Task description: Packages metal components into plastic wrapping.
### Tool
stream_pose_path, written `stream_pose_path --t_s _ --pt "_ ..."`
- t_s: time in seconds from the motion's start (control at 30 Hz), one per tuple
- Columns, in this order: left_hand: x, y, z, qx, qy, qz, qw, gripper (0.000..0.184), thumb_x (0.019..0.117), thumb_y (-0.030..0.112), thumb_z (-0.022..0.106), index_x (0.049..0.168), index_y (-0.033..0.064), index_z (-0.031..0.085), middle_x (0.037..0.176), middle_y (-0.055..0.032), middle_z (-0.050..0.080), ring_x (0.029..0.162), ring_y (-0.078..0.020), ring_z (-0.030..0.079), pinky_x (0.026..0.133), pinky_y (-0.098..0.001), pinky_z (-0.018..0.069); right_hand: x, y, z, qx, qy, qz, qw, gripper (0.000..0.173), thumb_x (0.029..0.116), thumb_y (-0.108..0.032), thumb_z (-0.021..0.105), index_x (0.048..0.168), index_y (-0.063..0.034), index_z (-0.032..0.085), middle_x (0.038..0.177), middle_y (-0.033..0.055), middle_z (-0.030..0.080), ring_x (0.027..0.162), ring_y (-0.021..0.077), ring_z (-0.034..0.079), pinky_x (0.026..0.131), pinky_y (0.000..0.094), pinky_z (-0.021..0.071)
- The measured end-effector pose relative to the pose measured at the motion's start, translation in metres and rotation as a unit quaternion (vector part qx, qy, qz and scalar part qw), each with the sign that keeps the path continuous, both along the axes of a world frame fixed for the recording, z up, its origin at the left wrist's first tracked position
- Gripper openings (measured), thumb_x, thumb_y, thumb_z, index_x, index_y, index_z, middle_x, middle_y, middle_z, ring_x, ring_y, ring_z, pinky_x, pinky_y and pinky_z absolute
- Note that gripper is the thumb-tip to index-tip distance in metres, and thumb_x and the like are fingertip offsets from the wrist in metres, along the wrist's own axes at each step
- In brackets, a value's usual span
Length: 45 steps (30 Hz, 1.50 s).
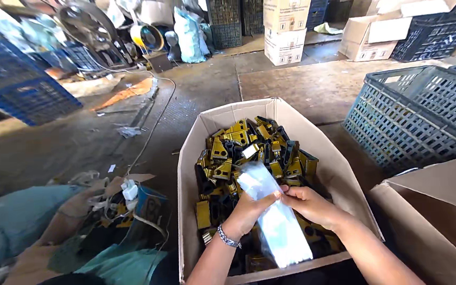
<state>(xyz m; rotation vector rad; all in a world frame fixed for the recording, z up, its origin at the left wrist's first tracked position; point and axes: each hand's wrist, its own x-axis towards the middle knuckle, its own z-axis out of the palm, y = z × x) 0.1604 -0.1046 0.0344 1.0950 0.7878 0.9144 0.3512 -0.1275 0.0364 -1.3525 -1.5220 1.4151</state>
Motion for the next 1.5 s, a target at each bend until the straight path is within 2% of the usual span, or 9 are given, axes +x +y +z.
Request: stream_pose_path --t_s 0.2,0.53,0.7,0.8,1.0,1.13,1.23,1.37,1.5 --pt "-0.005 0.018 -0.007 -0.099 -0.058 0.109 0.987 0.026 0.1087 0.01 0.045 0.129 -0.0061 0.051 0.106 -0.0179 0.074 0.097 -0.0255 0.074 0.087 -0.0392 0.0615 -0.015 -0.02 -0.013 -0.039 0.041 -0.01 0.998 0.053 0.0985 -0.027 0.064 0.141 0.0006 0.051 0.125 0.0148 0.066 0.11 0.0179 0.067 0.097 0.0367 0.0556" --pt "-0.014 0.014 0.0 -0.112 -0.109 0.061 0.986 0.024 0.105 0.002 0.048 0.127 -0.005 0.054 0.104 -0.0164 0.075 0.094 -0.0267 0.075 0.087 -0.0419 0.0621 -0.023 -0.024 -0.026 -0.063 0.076 -0.028 0.995 0.027 0.102 -0.013 0.054 0.125 -0.0013 0.064 0.106 0.0057 0.071 0.094 0.0098 0.069 0.086 0.0301 0.0587" --pt "-0.007 0.012 -0.034 0.179 0.093 0.106 0.974 0.011 0.0975 0.002 0.057 0.1 -0.0058 0.066 0.079 0.0 0.071 0.069 -0.0035 0.066 0.069 -0.0204 0.0569 -0.005 0.022 0.009 0.024 0.016 -0.154 0.988 0.046 0.1086 -0.032 0.042 0.141 -0.0018 0.051 0.142 0.0138 0.057 0.125 0.0231 0.058 0.101 0.0447 0.0497" --pt "0.001 0.001 -0.049 0.43 0.265 0.053 0.861 0.021 0.0792 0.001 0.072 0.096 -0.0117 0.072 0.095 -0.021 0.075 0.092 -0.0278 0.074 0.087 -0.0416 0.0584 -0.045 0.03 0.019 0.161 -0.085 -0.063 0.981 0.057 0.1098 -0.035 0.032 0.146 0.0068 0.046 0.146 0.0225 0.053 0.138 0.0281 0.049 0.117 0.0465 0.0361" --pt "0.013 -0.021 -0.042 0.51 0.198 0.163 0.821 0.02 0.0689 0.01 0.077 0.077 -0.0059 0.068 0.078 -0.0179 0.071 0.077 -0.0217 0.073 0.074 -0.0311 0.0591 -0.057 0.059 0.001 0.219 -0.138 -0.08 0.963 0.052 0.1106 -0.03 0.031 0.142 0.0035 0.055 0.15 0.0177 0.053 0.147 0.0321 0.04 0.123 0.0615 0.0135" --pt "0.013 -0.03 -0.034 0.569 0.264 0.112 0.77 0.028 0.0689 0.017 0.081 0.082 -0.0057 0.071 0.083 -0.02 0.073 0.082 -0.0306 0.073 0.08 -0.0398 0.0592 -0.04 0.03 -0.005 0.083 0.048 -0.115 0.989 0.054 0.1119 -0.031 0.027 0.144 0.0047 0.051 0.151 0.0186 0.051 0.142 0.0208 0.046 0.12 0.0382 0.0333" --pt "0.012 -0.029 -0.02 0.514 0.406 0.063 0.753 0.028 0.0672 0.006 0.082 0.085 -0.0123 0.07 0.088 -0.0286 0.071 0.089 -0.0447 0.071 0.084 -0.0539 0.0565 -0.009 0.021 -0.006 0.025 0.059 -0.227 0.972 0.061 0.1119 -0.041 0.024 0.15 0.0033 0.041 0.155 0.0239 0.041 0.143 0.0296 0.041 0.117 0.0462 0.0329" --pt "0.039 -0.045 -0.011 0.54 0.372 0.068 0.752 0.028 0.0724 0.009 0.078 0.092 -0.0094 0.07 0.089 -0.024 0.073 0.087 -0.0384 0.073 0.081 -0.0509 0.0579 -0.03 -0.017 -0.006 0.291 -0.064 -0.135 0.945 0.065 0.1089 -0.044 0.026 0.133 0.0028 0.064 0.14 0.0179 0.062 0.134 0.0273 0.054 0.117 0.0532 0.0335" --pt "0.077 -0.068 0.006 0.507 0.352 0.097 0.781 0.023 0.0706 0.004 0.078 0.088 -0.0091 0.071 0.086 -0.0227 0.072 0.084 -0.0364 0.073 0.079 -0.0487 0.0587 0.007 -0.019 -0.014 0.334 -0.031 -0.162 0.928 0.065 0.1088 -0.042 0.021 0.139 0.0022 0.057 0.152 0.0198 0.047 0.145 0.0289 0.04 0.12 0.0482 0.0309"
